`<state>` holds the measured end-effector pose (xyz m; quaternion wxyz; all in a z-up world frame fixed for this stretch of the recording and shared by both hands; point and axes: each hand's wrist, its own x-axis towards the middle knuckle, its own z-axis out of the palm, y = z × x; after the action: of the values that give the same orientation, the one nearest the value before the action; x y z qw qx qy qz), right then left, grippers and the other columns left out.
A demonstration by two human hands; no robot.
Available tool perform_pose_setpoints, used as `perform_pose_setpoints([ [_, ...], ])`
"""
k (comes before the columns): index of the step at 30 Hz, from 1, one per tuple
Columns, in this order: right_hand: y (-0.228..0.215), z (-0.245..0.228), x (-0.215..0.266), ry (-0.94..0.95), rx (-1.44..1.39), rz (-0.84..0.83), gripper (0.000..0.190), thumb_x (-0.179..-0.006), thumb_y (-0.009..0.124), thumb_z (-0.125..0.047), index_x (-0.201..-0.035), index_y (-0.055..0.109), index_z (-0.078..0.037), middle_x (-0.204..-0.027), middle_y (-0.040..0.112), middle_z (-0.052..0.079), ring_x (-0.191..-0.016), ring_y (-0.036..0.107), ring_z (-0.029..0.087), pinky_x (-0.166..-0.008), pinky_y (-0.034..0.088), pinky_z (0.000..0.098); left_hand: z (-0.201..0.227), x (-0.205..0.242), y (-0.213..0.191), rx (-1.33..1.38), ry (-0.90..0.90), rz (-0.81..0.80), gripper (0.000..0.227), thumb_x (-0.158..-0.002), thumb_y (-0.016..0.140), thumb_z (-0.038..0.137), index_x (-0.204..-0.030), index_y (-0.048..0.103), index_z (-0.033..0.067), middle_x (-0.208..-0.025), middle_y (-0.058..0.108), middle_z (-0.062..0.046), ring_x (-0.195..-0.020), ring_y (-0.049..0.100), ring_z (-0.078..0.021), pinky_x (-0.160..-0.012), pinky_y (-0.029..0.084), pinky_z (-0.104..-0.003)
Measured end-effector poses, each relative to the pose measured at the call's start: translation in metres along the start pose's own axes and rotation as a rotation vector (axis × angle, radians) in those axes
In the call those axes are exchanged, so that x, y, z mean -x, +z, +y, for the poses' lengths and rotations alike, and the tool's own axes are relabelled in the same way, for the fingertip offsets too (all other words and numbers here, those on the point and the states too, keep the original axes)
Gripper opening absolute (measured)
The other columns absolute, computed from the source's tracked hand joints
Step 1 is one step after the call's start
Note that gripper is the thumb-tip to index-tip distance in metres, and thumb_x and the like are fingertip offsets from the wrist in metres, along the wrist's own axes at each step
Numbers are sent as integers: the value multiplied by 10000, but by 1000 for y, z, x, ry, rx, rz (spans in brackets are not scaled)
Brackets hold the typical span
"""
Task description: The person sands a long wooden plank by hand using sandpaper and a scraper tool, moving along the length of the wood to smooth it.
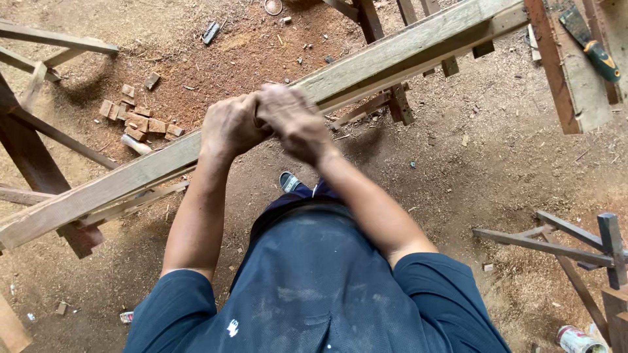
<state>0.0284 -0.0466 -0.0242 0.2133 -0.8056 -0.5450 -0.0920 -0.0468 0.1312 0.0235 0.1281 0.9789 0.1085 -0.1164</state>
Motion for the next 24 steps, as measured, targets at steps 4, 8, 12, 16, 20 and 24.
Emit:
perform_pose_setpoints([
  [4,-27,124,19,149,-93,276,358,-1142,397,-134,-1466,528,-59,-1503,534,139,-1455,478,271,-1281,282,447,11,6,-18,42,27,43,544,-793,847,439,-1198,648,135,-938,735,-71,-814,709,-221,-748,584,-388],
  [8,-73,199,11,347,-12,303,336,-1138,384,-138,-1407,564,-48,-1414,597,150,-1386,532,286,-1249,305,453,13,14,-21,29,126,235,471,-765,850,385,-1116,668,128,-939,744,-72,-861,724,-255,-770,584,-408],
  [12,-49,118,-10,180,22,261,330,-1133,371,-142,-1347,599,-36,-1325,659,161,-1317,587,300,-1218,328,459,15,11,-25,56,57,112,472,-833,834,407,-1157,661,111,-974,741,-94,-857,724,-247,-795,585,-402],
  [16,-21,54,-2,-25,-28,243,330,-1132,366,-159,-1307,609,-20,-1239,683,169,-1232,614,296,-1152,354,455,16,17,-22,84,87,177,570,-769,861,450,-1186,670,112,-1007,752,-103,-882,729,-258,-795,583,-407],
  [20,-43,212,45,213,-122,368,328,-1140,383,-211,-1324,543,8,-1163,586,168,-1096,558,237,-985,393,421,7,4,-18,45,62,105,666,-727,881,467,-1249,665,114,-1054,756,-125,-889,735,-275,-789,584,-410],
  [24,-70,325,72,373,-257,464,354,-1152,389,-255,-1352,479,24,-1137,495,163,-1027,493,193,-881,390,402,3,5,-20,25,78,178,628,-708,889,412,-1228,686,123,-1076,767,-110,-928,743,-271,-836,596,-398],
])
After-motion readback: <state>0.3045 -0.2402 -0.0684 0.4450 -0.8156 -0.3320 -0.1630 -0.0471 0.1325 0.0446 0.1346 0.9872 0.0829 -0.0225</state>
